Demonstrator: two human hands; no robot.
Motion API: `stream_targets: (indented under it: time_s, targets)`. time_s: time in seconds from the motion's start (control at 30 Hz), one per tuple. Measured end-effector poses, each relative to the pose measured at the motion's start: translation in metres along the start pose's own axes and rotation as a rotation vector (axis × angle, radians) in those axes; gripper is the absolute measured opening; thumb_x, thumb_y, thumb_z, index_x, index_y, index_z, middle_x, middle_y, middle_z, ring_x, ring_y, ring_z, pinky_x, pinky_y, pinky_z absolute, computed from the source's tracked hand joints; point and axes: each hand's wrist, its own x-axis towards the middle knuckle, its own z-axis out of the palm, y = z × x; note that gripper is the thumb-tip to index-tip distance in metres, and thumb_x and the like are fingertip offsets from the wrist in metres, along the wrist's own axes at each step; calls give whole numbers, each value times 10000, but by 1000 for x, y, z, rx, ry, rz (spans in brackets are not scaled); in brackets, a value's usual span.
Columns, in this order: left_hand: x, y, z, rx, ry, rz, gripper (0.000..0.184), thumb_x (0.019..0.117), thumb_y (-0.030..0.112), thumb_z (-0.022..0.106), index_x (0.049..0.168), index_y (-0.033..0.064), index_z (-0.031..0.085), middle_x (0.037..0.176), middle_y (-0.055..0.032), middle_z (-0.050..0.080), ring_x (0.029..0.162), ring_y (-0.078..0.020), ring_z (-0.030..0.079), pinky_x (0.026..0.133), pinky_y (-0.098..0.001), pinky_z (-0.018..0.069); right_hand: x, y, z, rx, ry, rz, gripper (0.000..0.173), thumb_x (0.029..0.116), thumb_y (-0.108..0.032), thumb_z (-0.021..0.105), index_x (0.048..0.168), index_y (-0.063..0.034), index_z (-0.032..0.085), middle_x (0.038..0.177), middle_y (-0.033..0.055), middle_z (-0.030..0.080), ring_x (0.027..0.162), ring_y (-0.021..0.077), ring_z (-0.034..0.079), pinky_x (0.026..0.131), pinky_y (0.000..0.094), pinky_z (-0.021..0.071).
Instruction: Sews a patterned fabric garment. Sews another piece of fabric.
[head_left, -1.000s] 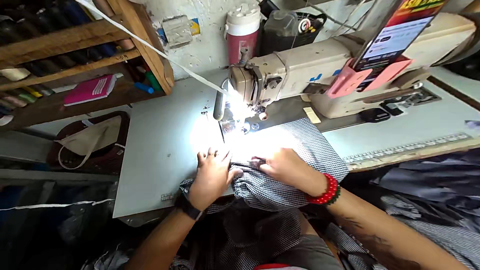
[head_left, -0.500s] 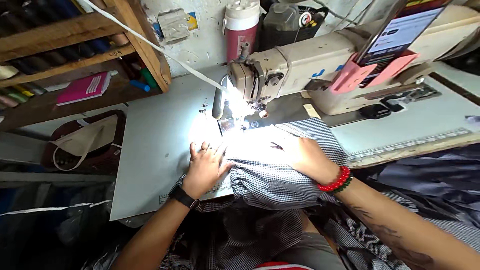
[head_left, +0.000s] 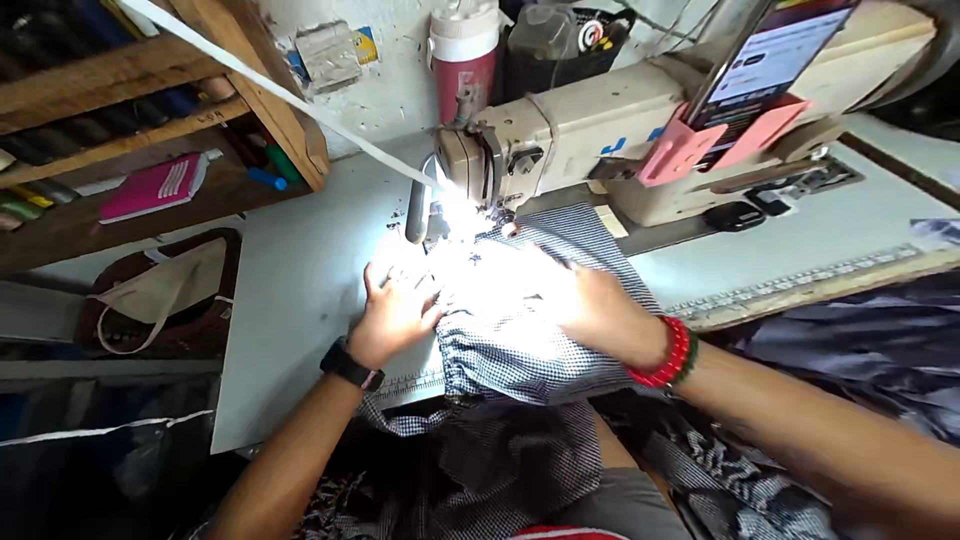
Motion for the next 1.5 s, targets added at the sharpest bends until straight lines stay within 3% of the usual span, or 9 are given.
stream_targets:
  time_s: [0.13,0.27,0.4,0.5,0.63,0.77,0.9,1.0,1.5]
  targets:
    - [-1,3,17,-128,158,179,335,967,199,632,1274,282,739,1491,16,579,1500,-343,356,1129,-770,160,-11,17,9,29,-99,59,475,969,-148,635,1440,-101,597,1598,159,445,1164,443,654,843,635,556]
    - [-11,2,20,-222,45,213,389,1044,331,502,1377,220,670,1542,25,529,1500,-268,379,1166,-755,108,-22,15,9,50,6,-16,261,963,-244,607,1138,-103,741,1360,204,643,1012,420,713,709,602,580]
    - [-10,0,29,-208,138,232,356,1026,269,536,1339,218,698,1525,15,548,1493,-285,390,1169,-764,102,-13,30,1,63,-63,92,502,972,-195,667,1457,-99,582,1497,201,542,993,430,710,732,633,571]
    - [-11,2,21,-252,8,200,432,1049,369,489,1431,218,623,1595,26,463,1518,-268,344,1167,-763,69,-19,27,5,64,25,-84,222,892,-195,667,1042,-51,745,1078,253,708,760,391,711,571,576,541]
    - [-9,-3,34,-200,187,257,358,1018,268,537,1326,200,706,1499,4,574,1470,-295,418,1170,-755,119,-19,30,-2,63,-73,-17,391,925,-130,688,1314,-91,693,1432,213,591,893,432,717,678,625,573]
    - [-8,-2,20,-217,15,201,403,1057,329,482,1371,156,666,1470,-69,594,1475,-330,415,1172,-776,63,-25,32,6,57,-4,-193,171,933,-164,626,1001,-85,760,998,178,730,861,388,720,623,572,566]
    - [-5,-3,27,-191,83,266,386,1021,296,532,1369,210,675,1512,-8,559,1490,-290,387,1185,-751,96,-28,27,-2,66,-107,16,389,967,-174,630,1334,-46,657,1537,246,474,1072,452,684,744,627,574]
    - [-6,-3,17,-247,-44,196,425,1058,298,475,1446,183,608,1560,-24,509,1513,-272,363,1191,-751,19,-35,23,7,46,-3,-134,229,974,-208,598,1097,-106,762,1297,248,664,1119,452,677,799,619,580]
    - [-11,-4,14,-303,-32,248,427,1047,321,517,1422,147,626,1528,-61,542,1489,-288,403,1204,-725,102,-34,32,3,40,-16,-75,291,1013,-262,558,1179,-93,728,1479,205,562,1308,455,576,857,637,568]
